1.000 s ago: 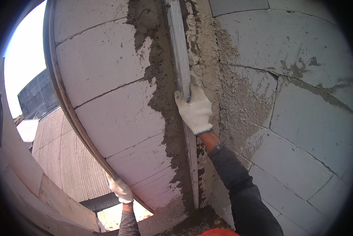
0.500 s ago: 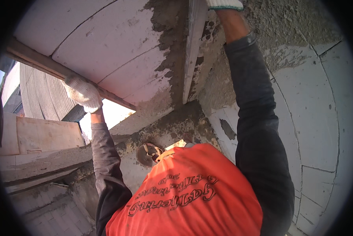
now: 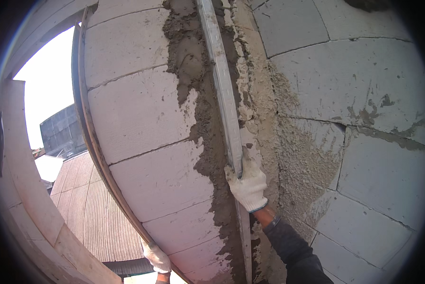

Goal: The person scoops wet cement from a bucket using a trowel and applies it to a white block wall. They spread the cement along the joints and smooth the surface with a long straightedge, repeating the process across different sections of the wall.

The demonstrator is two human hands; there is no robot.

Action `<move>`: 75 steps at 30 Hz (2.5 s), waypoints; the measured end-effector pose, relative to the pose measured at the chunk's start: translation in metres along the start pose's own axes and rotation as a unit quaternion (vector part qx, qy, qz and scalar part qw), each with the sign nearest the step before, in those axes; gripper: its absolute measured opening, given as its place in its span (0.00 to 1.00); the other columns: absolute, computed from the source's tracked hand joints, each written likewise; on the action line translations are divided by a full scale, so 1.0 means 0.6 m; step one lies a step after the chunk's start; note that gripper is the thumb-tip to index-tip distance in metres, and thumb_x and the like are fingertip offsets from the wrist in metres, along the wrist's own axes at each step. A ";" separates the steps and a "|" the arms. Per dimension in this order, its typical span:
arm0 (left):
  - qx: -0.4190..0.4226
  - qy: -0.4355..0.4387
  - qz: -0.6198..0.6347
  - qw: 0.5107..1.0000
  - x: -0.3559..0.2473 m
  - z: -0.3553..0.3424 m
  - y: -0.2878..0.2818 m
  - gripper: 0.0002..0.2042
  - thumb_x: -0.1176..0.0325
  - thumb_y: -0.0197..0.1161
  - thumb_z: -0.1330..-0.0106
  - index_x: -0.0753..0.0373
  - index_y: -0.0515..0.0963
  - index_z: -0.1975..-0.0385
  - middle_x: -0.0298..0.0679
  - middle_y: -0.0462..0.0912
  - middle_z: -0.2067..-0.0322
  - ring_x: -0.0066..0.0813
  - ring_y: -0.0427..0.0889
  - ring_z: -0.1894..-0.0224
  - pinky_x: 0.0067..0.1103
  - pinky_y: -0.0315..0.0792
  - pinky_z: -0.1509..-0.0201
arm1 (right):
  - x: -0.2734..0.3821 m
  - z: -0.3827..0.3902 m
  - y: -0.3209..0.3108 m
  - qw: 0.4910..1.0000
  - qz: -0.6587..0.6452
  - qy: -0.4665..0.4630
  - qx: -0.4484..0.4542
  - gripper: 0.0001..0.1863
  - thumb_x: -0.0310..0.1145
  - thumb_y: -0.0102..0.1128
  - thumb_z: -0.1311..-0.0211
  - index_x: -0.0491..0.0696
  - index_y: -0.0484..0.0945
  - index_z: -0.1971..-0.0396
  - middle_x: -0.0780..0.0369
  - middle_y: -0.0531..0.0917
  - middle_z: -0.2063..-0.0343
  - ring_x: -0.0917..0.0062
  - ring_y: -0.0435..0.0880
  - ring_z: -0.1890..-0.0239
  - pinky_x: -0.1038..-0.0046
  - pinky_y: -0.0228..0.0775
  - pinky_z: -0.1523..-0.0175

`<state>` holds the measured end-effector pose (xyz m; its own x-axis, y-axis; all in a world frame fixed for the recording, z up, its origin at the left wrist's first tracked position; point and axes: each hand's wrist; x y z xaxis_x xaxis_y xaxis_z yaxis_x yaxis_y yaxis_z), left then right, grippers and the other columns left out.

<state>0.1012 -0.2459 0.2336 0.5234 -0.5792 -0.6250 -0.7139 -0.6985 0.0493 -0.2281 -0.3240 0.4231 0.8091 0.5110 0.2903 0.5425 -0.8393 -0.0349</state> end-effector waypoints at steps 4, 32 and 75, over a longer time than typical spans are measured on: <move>-0.002 -0.072 0.033 0.997 -0.011 -0.006 0.011 0.33 0.48 0.46 0.22 0.73 0.67 0.32 0.49 0.85 0.57 0.37 0.85 0.58 0.30 0.79 0.54 | 0.009 -0.064 -0.020 0.996 -0.046 0.065 0.028 0.37 0.44 0.68 0.37 0.34 0.72 0.35 0.42 0.84 0.50 0.50 0.86 0.49 0.61 0.76 0.41; -0.014 -0.007 0.026 1.000 0.006 -0.015 0.032 0.45 0.32 0.43 0.24 0.72 0.62 0.27 0.44 0.87 0.66 0.32 0.86 0.66 0.27 0.82 0.64 | -0.015 -0.287 -0.070 0.994 0.021 0.104 -0.039 0.37 0.55 0.63 0.37 0.40 0.78 0.39 0.45 0.84 0.47 0.51 0.83 0.44 0.59 0.74 0.38; -0.050 0.026 0.038 0.998 0.018 -0.030 0.036 0.40 0.39 0.45 0.23 0.69 0.60 0.25 0.46 0.83 0.64 0.31 0.82 0.67 0.28 0.78 0.61 | 0.054 -0.126 -0.016 0.995 -0.064 0.066 0.046 0.38 0.53 0.66 0.38 0.36 0.75 0.38 0.42 0.83 0.48 0.50 0.84 0.45 0.63 0.75 0.39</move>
<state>0.0997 -0.2749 0.2417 0.4948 -0.6508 -0.5759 -0.7038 -0.6888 0.1738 -0.2244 -0.3133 0.5053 0.6984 0.5793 0.4204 0.6627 -0.7452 -0.0743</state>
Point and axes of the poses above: each hand's wrist, its own z-axis away from the middle knuckle, its own y-axis out of the palm, x = y × z
